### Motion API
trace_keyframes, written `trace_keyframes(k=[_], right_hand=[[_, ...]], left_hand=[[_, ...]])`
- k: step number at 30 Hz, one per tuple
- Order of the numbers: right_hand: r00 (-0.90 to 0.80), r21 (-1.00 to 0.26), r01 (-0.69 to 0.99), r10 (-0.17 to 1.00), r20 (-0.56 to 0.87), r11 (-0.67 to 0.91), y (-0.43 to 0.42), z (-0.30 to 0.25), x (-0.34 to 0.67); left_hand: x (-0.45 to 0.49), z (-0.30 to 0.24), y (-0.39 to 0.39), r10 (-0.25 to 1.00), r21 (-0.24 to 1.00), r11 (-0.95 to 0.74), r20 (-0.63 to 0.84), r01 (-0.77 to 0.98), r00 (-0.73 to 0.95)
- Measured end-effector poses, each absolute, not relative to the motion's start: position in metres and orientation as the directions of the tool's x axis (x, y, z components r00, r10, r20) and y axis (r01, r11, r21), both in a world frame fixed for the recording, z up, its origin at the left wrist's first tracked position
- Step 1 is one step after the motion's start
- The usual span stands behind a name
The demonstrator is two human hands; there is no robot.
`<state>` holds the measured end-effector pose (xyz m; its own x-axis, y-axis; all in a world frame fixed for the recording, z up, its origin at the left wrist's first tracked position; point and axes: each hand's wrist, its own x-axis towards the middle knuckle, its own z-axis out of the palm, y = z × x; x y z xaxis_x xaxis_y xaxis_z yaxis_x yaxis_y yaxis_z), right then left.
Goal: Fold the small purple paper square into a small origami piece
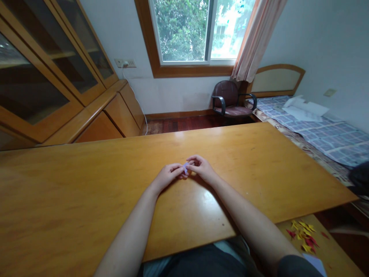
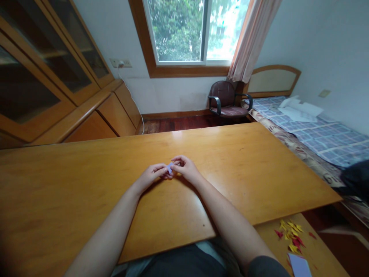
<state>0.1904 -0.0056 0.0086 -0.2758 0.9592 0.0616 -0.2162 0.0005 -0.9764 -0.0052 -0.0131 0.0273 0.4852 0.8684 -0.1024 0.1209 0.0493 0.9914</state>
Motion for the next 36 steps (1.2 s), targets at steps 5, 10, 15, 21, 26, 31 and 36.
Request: trace_keyframes(k=[5,10,15,21,26,31,36], right_hand=[[-0.306,-0.975,-0.221,0.951,0.036,-0.034,-0.006,0.009,0.191],[-0.317,-0.969,-0.242,0.948,0.032,-0.048,-0.006,0.009,0.191],[-0.312,-0.962,-0.265,0.950,0.026,-0.061,-0.005,0.007,0.192],[-0.297,-0.964,-0.257,0.955,0.010,-0.070,-0.003,0.003,0.192],[-0.274,-0.973,-0.224,0.962,0.004,-0.059,-0.004,0.005,0.191],[-0.271,-0.973,-0.223,0.963,0.009,-0.054,-0.004,0.007,0.190],[-0.269,-0.971,-0.231,0.963,0.005,-0.060,-0.005,0.008,0.189]], left_hand=[[-0.007,0.026,-0.013,0.864,0.991,0.045,-0.103,0.129,0.492],[-0.003,0.024,-0.014,0.894,0.990,0.040,-0.095,0.132,0.439],[-0.001,0.022,-0.014,0.924,0.991,0.066,-0.104,0.115,0.369],[-0.001,0.021,-0.014,0.927,0.991,0.074,-0.111,0.115,0.358],[0.001,0.019,-0.015,0.934,0.988,0.051,-0.098,0.143,0.343],[0.001,0.015,-0.015,0.945,0.985,0.029,-0.082,0.171,0.316],[0.002,0.013,-0.014,0.949,0.985,0.012,-0.066,0.174,0.308]])
